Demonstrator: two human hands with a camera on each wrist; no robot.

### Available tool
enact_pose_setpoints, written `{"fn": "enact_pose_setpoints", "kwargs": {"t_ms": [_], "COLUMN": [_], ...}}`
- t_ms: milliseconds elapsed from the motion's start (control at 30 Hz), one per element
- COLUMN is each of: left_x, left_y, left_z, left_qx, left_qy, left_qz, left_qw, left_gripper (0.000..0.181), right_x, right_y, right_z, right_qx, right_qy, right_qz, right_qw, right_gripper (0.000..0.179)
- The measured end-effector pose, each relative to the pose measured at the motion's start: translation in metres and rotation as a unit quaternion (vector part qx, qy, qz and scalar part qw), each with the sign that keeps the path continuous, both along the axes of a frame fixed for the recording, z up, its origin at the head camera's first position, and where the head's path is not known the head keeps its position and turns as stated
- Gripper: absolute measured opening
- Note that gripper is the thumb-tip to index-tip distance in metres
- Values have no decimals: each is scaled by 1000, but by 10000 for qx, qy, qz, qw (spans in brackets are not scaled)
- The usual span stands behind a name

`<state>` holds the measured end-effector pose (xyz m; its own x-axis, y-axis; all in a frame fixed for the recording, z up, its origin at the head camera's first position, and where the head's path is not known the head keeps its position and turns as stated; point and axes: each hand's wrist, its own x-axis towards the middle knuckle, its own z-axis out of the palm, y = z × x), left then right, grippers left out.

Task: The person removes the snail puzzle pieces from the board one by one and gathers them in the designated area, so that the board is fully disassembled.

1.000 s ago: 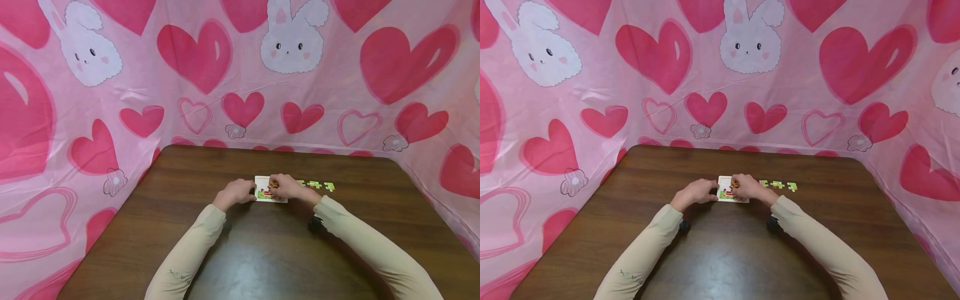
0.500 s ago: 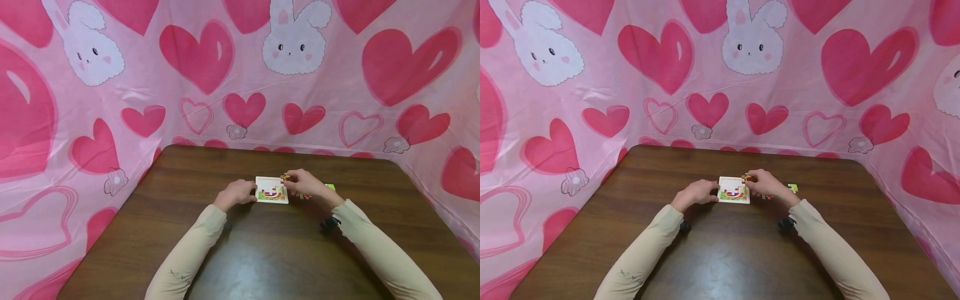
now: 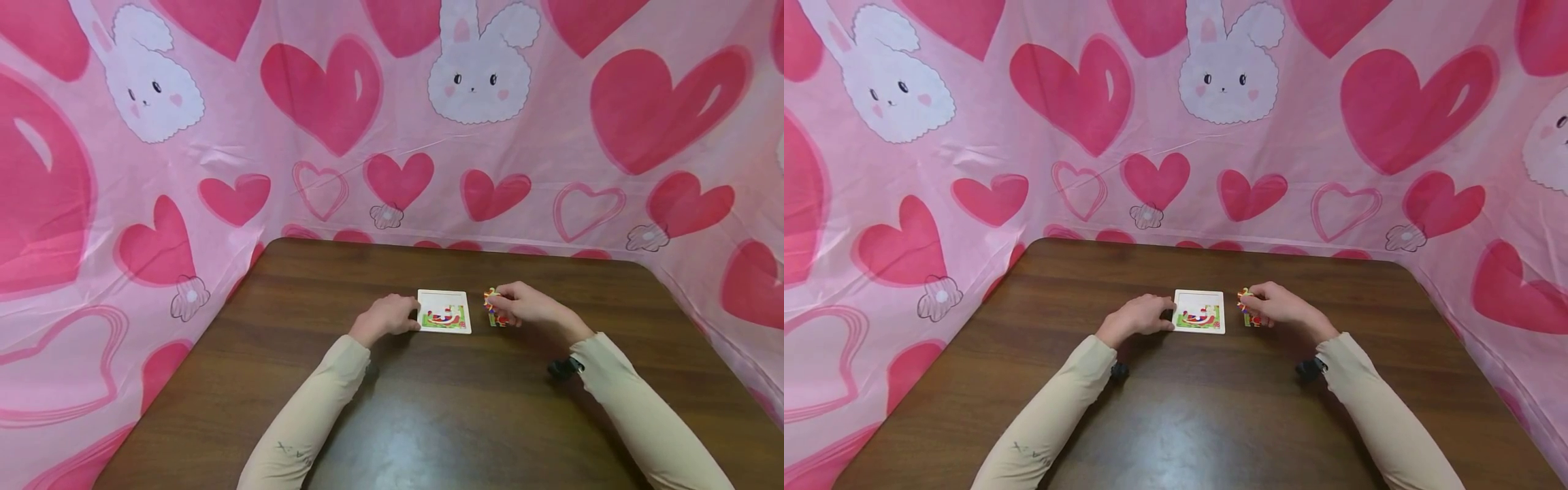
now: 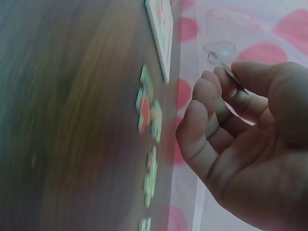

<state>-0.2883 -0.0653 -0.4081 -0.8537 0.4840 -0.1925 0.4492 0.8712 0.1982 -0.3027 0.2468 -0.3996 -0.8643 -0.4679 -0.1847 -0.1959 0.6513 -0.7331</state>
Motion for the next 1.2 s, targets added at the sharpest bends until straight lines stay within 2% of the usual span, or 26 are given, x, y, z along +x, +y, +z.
{"fn": "enact_pose_setpoints", "kwargs": {"t_ms": [167,333,567,800,1200], "left_x": [0,0,0,0,-2], "left_y": [0,0,0,0,0], "left_z": [0,-1,-2,-1,0], "left_qx": [14,31,-2,11,-26], "left_qy": [-9,-33,-105,-64,-33], "left_qz": [14,35,61,20,70], "left_qw": [10000,10000,9999,10000,10000], "left_gripper": [45,45,45,44,46], "right_x": [0,-2,-1,-2,-7], "right_y": [17,32,45,50,49], "right_z": [-1,-1,-2,-5,-7], "right_qx": [352,657,709,689,1451], "right_qy": [-57,-408,-812,-937,-974], "right_qz": [244,327,461,430,121], "right_qw": [9991,9965,9931,9923,9845], "right_gripper": [35,38,40,41,43]}}
